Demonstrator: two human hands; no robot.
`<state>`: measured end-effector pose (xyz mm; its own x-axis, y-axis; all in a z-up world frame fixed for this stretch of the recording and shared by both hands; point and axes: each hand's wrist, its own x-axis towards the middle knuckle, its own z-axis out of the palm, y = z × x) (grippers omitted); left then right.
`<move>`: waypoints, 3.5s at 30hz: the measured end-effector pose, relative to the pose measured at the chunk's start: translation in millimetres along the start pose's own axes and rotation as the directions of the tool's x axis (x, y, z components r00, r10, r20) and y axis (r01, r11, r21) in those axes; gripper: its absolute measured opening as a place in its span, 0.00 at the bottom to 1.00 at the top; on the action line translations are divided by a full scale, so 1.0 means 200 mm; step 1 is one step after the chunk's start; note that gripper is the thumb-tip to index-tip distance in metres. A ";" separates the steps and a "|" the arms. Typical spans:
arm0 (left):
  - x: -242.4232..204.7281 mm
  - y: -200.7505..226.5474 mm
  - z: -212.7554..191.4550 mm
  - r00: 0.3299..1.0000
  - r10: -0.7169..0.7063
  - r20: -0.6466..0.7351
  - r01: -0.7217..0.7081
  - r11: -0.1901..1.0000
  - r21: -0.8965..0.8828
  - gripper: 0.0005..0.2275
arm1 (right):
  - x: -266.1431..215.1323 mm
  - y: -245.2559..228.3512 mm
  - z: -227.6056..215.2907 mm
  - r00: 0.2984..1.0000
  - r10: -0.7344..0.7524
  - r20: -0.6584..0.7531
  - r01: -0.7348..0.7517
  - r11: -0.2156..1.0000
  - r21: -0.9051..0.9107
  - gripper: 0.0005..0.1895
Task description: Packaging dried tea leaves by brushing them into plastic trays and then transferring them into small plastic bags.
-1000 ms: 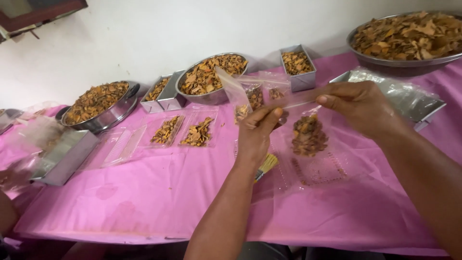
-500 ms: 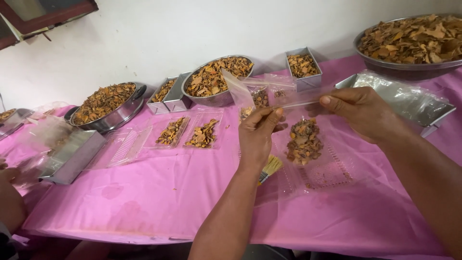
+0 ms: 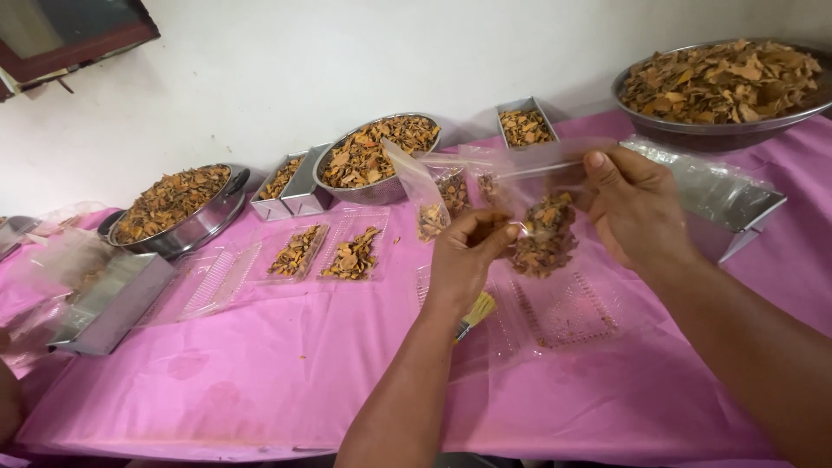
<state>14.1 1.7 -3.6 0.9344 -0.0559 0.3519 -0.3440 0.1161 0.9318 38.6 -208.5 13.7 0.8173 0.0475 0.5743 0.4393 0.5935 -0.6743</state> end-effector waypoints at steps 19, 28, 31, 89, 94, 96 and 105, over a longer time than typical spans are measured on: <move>0.04 -0.09 0.01 0.982 0.186 -0.036 -0.189 0.966 -0.174 0.18 | -0.01 -0.05 0.01 0.983 0.175 0.052 -0.108 0.784 -0.611 0.05; -0.05 0.08 0.06 0.980 0.188 -0.068 -0.197 0.968 -0.155 0.10 | -0.03 0.05 0.01 0.977 0.158 0.141 -0.028 0.756 -0.654 0.07; -0.05 0.07 0.06 0.976 0.214 -0.030 -0.216 0.973 -0.086 0.12 | -0.02 0.01 0.04 0.982 0.133 0.132 -0.029 0.804 -0.595 0.06; 0.06 -0.05 0.00 0.957 0.270 -0.105 -0.253 0.955 0.155 0.07 | -0.05 -0.06 0.13 0.953 0.141 0.270 -0.064 0.959 -0.276 0.19; 0.00 -0.03 0.00 0.935 0.334 -0.117 -0.299 0.923 0.241 0.17 | 0.02 -0.03 0.07 0.926 0.366 -0.095 -0.374 0.923 -0.087 0.12; 0.01 -0.02 0.00 0.969 0.077 -0.236 -0.064 0.996 0.061 0.08 | 0.01 -0.15 0.15 0.834 0.318 -0.450 -0.330 0.942 0.054 0.10; 0.06 -0.14 -0.03 0.966 -0.240 -0.093 0.172 0.869 -0.464 0.10 | -0.02 0.11 0.02 0.981 0.184 -0.062 -0.182 0.983 0.032 0.13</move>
<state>35.8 4.2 -26.1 0.9941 0.0104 0.1077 -0.0956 0.5510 0.8290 44.1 -192.7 -0.8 0.9055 0.1062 0.4110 0.2709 0.6007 -0.7522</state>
